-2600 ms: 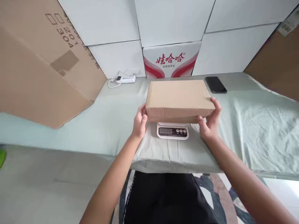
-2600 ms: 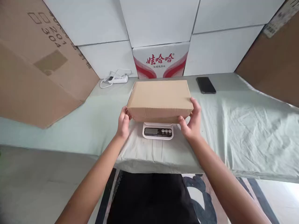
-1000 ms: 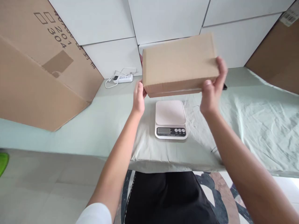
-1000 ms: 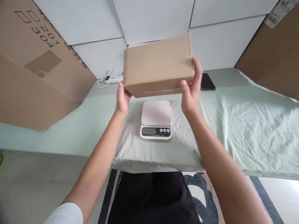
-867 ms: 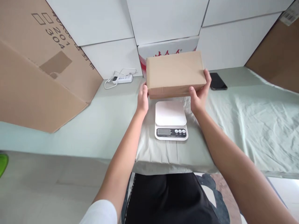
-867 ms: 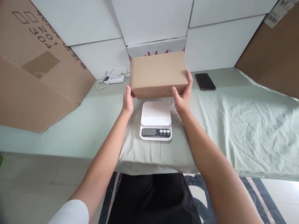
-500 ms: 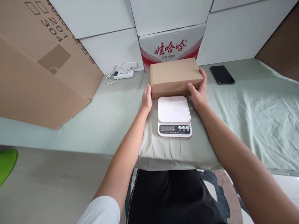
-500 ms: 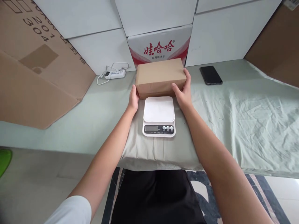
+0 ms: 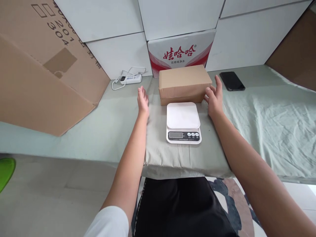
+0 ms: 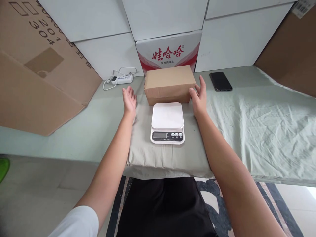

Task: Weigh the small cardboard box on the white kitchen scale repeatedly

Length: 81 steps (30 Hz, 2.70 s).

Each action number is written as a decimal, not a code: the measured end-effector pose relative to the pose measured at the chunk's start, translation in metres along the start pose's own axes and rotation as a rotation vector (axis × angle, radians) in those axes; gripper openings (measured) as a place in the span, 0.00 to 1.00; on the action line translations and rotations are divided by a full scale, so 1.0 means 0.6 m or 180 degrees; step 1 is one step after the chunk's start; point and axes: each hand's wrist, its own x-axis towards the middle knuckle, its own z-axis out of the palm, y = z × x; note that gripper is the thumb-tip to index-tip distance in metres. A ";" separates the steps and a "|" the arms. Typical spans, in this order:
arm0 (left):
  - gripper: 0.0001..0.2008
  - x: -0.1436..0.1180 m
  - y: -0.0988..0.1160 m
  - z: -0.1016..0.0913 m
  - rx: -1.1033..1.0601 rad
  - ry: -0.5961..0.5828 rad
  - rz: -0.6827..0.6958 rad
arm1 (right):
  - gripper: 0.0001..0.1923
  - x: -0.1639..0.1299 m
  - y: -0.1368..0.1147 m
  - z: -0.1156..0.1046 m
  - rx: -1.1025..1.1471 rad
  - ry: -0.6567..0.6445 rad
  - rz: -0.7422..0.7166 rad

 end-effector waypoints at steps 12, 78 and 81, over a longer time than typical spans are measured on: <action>0.44 -0.012 -0.027 0.036 -0.0037 -0.1010 -0.0343 | 0.60 -0.004 -0.033 0.016 0.0139 -0.0177 0.0284; 0.40 -0.261 0.036 -0.026 0.0410 -0.0826 0.1079 | 0.52 -0.169 -0.154 -0.054 -0.0722 0.0137 -0.0712; 0.40 -0.259 0.038 -0.023 0.0450 -0.0885 0.0949 | 0.49 -0.164 -0.159 -0.053 -0.0687 0.0107 -0.0703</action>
